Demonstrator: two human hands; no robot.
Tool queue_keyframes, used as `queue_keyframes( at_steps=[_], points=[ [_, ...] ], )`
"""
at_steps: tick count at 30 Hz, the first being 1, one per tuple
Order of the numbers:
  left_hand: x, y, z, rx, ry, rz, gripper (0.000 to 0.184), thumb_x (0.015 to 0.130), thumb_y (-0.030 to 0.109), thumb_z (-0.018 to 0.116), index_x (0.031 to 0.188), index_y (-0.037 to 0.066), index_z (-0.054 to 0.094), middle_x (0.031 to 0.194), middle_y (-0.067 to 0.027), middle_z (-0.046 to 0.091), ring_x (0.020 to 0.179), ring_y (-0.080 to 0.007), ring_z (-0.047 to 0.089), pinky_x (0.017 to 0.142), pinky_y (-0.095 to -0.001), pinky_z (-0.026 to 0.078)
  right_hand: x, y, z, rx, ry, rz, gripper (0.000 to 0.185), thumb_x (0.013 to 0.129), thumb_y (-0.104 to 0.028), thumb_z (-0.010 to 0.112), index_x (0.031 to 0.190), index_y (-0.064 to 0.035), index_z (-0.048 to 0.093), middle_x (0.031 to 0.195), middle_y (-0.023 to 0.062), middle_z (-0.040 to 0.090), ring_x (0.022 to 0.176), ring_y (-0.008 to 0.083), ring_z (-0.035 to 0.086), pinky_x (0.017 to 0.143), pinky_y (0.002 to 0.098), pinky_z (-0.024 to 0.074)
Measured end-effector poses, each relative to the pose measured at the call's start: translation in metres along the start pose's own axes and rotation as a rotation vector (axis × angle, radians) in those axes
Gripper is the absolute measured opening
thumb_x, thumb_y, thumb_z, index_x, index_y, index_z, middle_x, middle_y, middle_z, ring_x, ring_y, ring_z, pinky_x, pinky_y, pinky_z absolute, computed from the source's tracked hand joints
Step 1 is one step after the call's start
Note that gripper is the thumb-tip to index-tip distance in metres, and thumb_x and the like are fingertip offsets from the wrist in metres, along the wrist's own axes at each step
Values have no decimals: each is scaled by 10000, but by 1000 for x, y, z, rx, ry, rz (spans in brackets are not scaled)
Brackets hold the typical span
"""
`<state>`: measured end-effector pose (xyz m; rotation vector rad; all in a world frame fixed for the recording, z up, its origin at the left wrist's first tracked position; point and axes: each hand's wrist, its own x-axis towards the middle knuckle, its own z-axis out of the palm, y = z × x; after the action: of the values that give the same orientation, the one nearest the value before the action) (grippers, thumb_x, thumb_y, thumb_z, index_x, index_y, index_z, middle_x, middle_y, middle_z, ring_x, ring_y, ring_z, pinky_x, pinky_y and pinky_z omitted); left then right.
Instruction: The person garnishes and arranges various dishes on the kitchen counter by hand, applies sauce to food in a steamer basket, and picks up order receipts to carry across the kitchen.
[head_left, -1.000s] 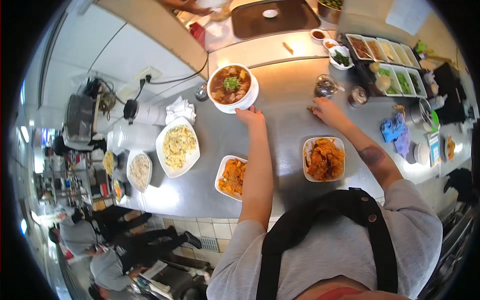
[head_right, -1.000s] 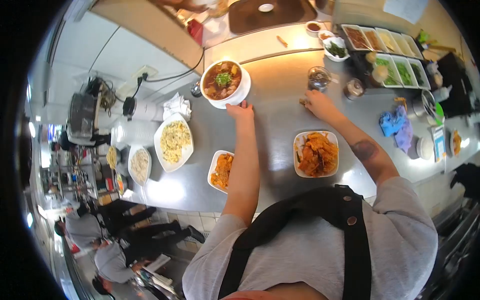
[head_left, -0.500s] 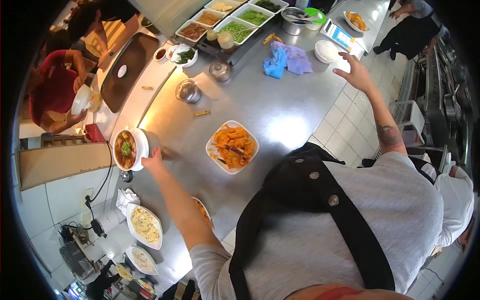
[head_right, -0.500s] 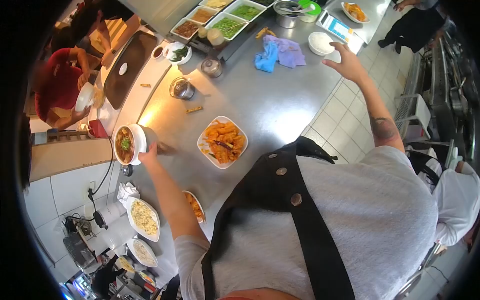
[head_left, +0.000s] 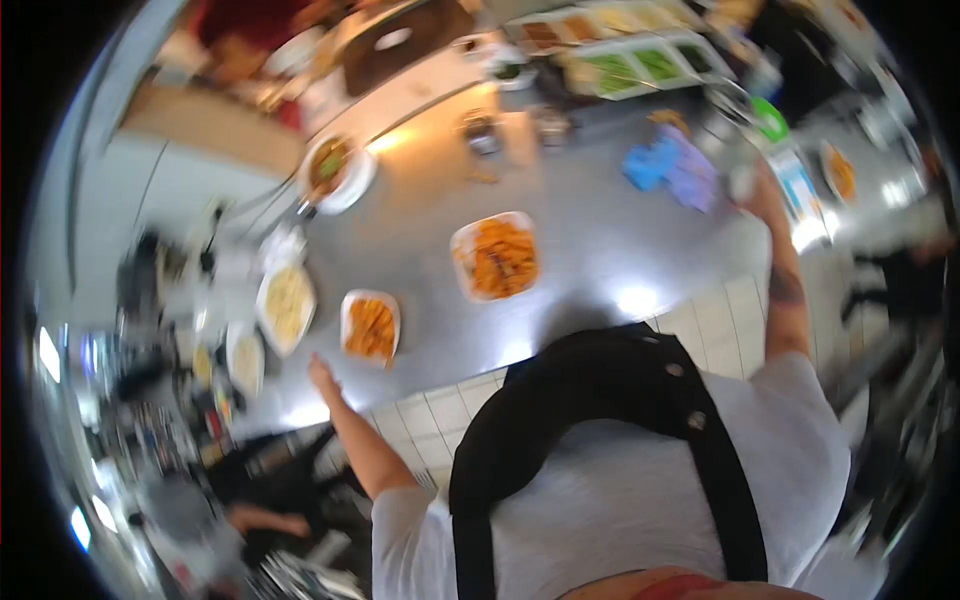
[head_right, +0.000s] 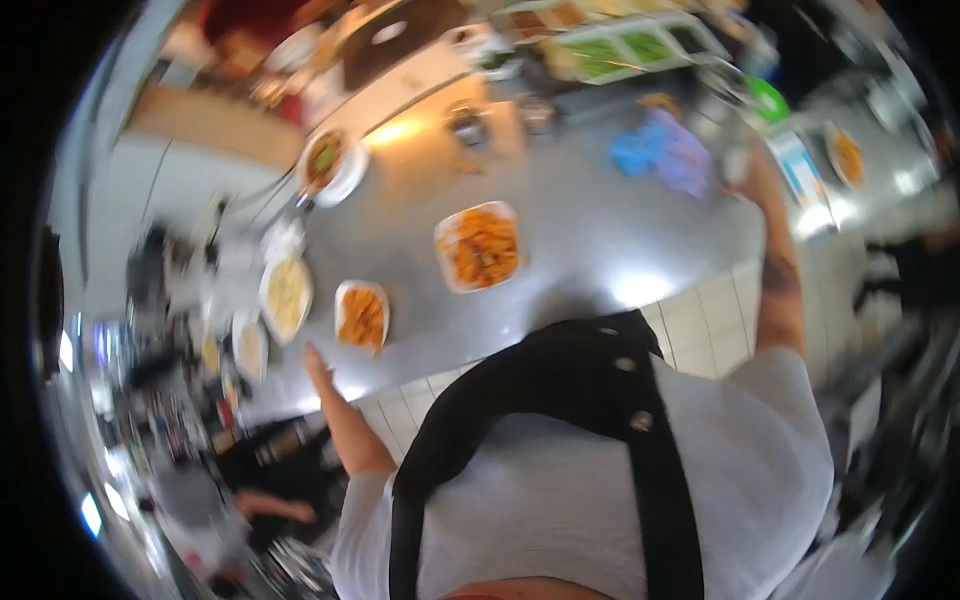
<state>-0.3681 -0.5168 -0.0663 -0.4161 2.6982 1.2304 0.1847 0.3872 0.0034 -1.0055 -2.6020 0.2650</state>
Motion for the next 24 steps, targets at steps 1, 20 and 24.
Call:
queue_keyframes(
  at_steps=[1,20,24],
  points=[
    [-97,49,2,-139,5,-301,720,814,613,407,1330,112,374,1233,-172,465,943,-352,507,792,-529,430,6,23,12,-50,-21,-89,1194,468,-236,843,1400,2,135,1328,238,400,1215,356,410,997,356,358],
    [-141,146,102,-1154,-669,-366,790,808,718,302,1417,273,67,1277,-316,325,1003,-502,522,833,-609,440,152,-528,100,385,-487,-468,1136,443,-252,819,1405,-183,219,1223,246,422,1120,414,429,915,468,411],
    [-111,183,136,-1084,-775,-346,787,795,730,301,1412,313,47,1283,-290,326,986,-497,529,819,-603,447,181,-581,158,87,-472,-409,1170,466,-325,826,1415,-296,142,1305,260,325,1166,457,381,898,565,390]
  ],
)
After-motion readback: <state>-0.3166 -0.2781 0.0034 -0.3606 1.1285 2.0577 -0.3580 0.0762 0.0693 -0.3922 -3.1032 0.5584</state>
